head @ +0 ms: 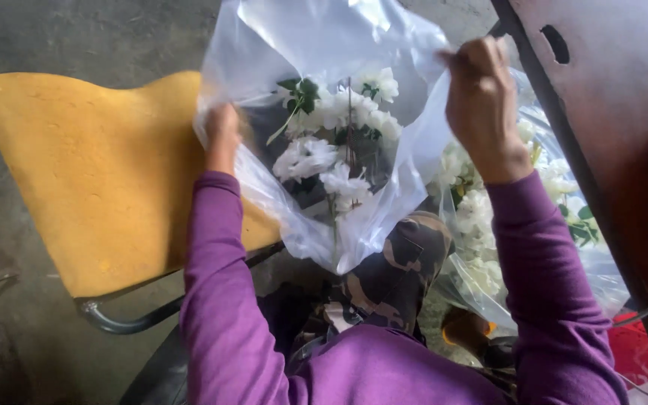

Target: Using a hairdryer to fluff artificial flowers and then placing them into plastic bags.

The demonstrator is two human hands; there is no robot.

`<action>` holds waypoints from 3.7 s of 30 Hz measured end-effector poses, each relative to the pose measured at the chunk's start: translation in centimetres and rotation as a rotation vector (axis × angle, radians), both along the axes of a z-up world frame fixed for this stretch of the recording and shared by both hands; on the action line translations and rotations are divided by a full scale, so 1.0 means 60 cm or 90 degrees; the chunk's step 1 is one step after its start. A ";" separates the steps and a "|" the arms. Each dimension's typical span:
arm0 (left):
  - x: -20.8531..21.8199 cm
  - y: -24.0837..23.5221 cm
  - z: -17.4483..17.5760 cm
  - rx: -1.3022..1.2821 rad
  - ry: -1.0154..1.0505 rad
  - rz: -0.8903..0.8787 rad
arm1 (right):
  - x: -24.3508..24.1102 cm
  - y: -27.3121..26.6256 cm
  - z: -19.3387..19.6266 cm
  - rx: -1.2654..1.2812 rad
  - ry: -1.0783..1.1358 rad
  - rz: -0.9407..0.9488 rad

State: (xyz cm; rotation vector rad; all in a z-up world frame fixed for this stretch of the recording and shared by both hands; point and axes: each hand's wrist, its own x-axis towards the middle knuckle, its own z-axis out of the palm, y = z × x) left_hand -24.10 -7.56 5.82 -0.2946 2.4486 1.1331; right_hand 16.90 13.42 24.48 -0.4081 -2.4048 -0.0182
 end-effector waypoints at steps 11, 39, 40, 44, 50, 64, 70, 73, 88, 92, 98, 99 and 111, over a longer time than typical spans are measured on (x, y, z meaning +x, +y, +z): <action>0.184 0.012 0.199 -0.178 0.198 -0.545 | -0.024 0.025 -0.046 -0.077 0.048 0.025; 0.890 0.166 -0.076 0.340 0.110 -1.155 | 0.591 0.073 -0.151 -0.237 -0.279 -0.873; 0.928 0.172 -0.128 0.224 0.028 -1.143 | 0.598 0.081 -0.149 -0.296 -0.215 -0.831; 1.022 0.158 -0.257 0.067 0.194 -1.198 | 0.607 0.039 -0.074 -0.394 0.174 -0.485; 1.048 0.160 -0.249 -0.130 0.317 -1.282 | 0.531 -0.220 0.152 -0.812 0.604 -0.543; 0.824 0.090 0.024 0.125 0.393 -1.096 | 0.675 -0.370 -0.096 -0.911 0.862 -0.450; 0.874 0.084 0.096 0.370 0.796 -0.951 | 0.691 -0.387 -0.116 -0.929 0.871 -0.370; 0.917 0.095 0.194 0.373 0.959 -0.936 | 0.714 -0.401 -0.131 -0.932 0.850 -0.315; 0.945 0.090 0.202 0.396 0.967 -1.038 | 0.721 -0.429 -0.177 -0.977 0.938 -0.230; 0.946 0.080 0.260 0.417 0.981 -1.010 | 0.714 -0.432 -0.171 -1.010 0.950 -0.227; 0.943 0.076 0.229 0.519 0.989 -0.980 | 0.710 -0.438 -0.131 -0.994 0.843 -0.043; 0.941 0.075 0.218 0.515 0.990 -0.975 | 0.705 -0.433 -0.115 -0.997 0.839 -0.040; 0.965 0.131 0.208 0.733 0.870 -0.945 | 0.750 -0.478 -0.152 -0.863 0.838 0.037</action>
